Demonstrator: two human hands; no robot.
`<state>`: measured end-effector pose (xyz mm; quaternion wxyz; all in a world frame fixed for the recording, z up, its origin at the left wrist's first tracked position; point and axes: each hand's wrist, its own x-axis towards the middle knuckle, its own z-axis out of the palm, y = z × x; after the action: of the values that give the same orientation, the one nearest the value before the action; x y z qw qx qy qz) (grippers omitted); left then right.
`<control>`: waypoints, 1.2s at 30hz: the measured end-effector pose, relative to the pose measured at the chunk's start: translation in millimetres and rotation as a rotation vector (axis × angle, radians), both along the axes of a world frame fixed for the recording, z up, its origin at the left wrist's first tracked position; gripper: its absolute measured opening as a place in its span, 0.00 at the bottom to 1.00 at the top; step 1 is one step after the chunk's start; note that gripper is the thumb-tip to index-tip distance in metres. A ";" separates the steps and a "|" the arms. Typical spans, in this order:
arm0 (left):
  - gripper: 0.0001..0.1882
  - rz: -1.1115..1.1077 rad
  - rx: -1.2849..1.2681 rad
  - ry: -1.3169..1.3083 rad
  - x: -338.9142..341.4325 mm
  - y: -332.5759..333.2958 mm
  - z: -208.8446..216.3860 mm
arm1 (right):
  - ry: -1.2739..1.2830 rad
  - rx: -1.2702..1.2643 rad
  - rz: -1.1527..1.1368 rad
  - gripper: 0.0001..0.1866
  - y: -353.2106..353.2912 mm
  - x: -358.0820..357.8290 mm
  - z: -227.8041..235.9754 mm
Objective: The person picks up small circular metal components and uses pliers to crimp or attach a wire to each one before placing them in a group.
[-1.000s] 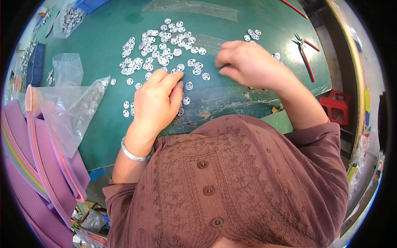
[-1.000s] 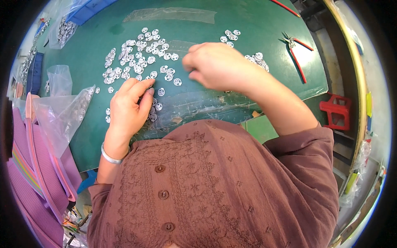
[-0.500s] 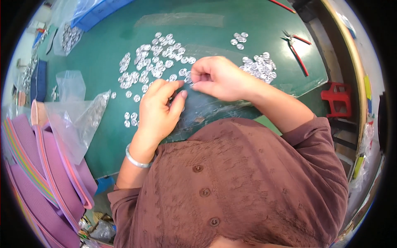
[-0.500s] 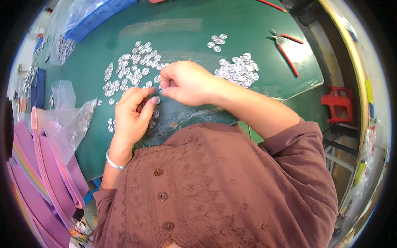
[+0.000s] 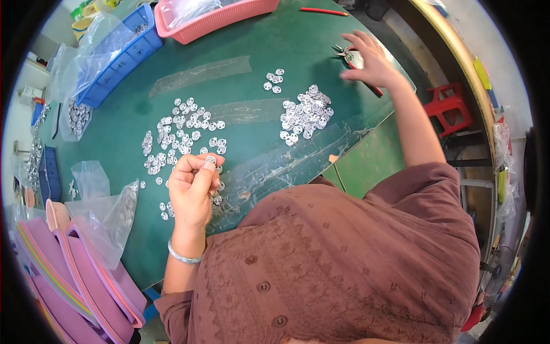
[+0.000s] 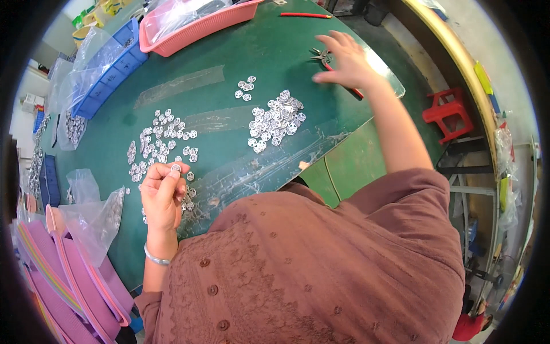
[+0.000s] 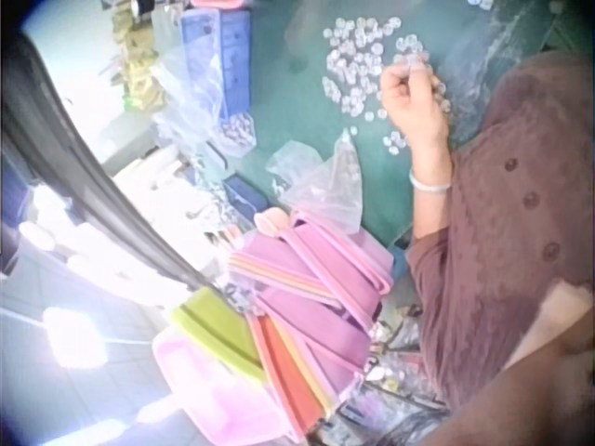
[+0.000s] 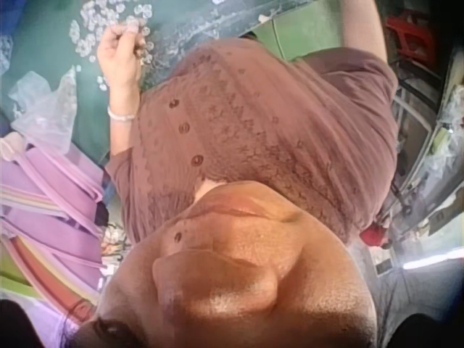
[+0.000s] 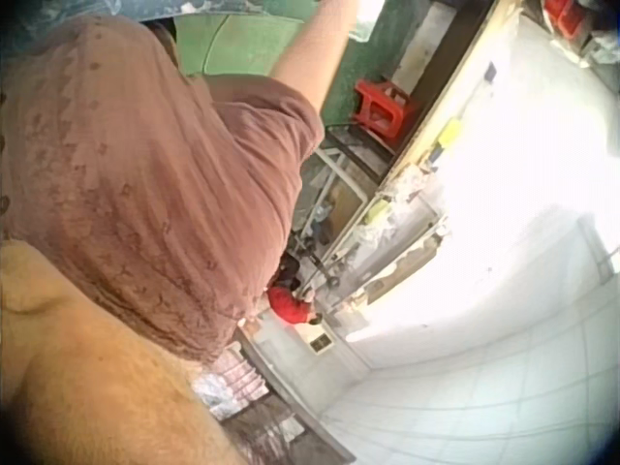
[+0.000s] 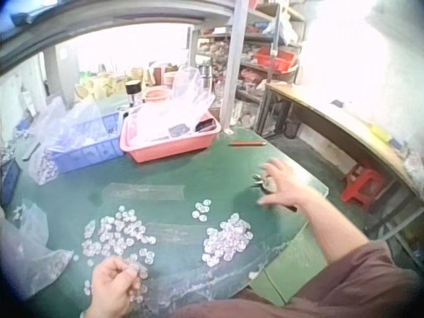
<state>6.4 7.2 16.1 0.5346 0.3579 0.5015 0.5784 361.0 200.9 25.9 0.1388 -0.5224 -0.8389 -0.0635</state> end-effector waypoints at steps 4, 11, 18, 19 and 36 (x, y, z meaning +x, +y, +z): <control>0.05 -0.036 -0.052 -0.095 -1.8 -1.2 -0.8 | -0.209 -0.310 -0.195 0.48 16.8 48.2 -12.9; 0.03 -0.033 -0.028 -0.187 -4.2 -5.9 -2.0 | -0.139 -0.069 0.032 0.30 15.1 50.5 -15.8; 0.03 -0.027 -0.010 -0.220 -8.7 -9.7 0.8 | 0.128 0.091 -0.111 0.17 -5.6 25.0 -20.8; 0.03 -0.039 -0.005 -0.214 -9.4 -10.4 1.4 | 0.257 0.055 -0.081 0.15 -8.1 21.7 -18.4; 0.03 -0.053 0.144 0.117 -20.5 -29.0 15.8 | 0.479 -0.721 0.740 0.06 -129.1 -154.0 28.8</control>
<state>-14.1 -21.8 31.9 0.4925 0.4418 0.4794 0.5766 207.0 71.8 54.7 0.1508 -0.2077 -0.8799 0.4000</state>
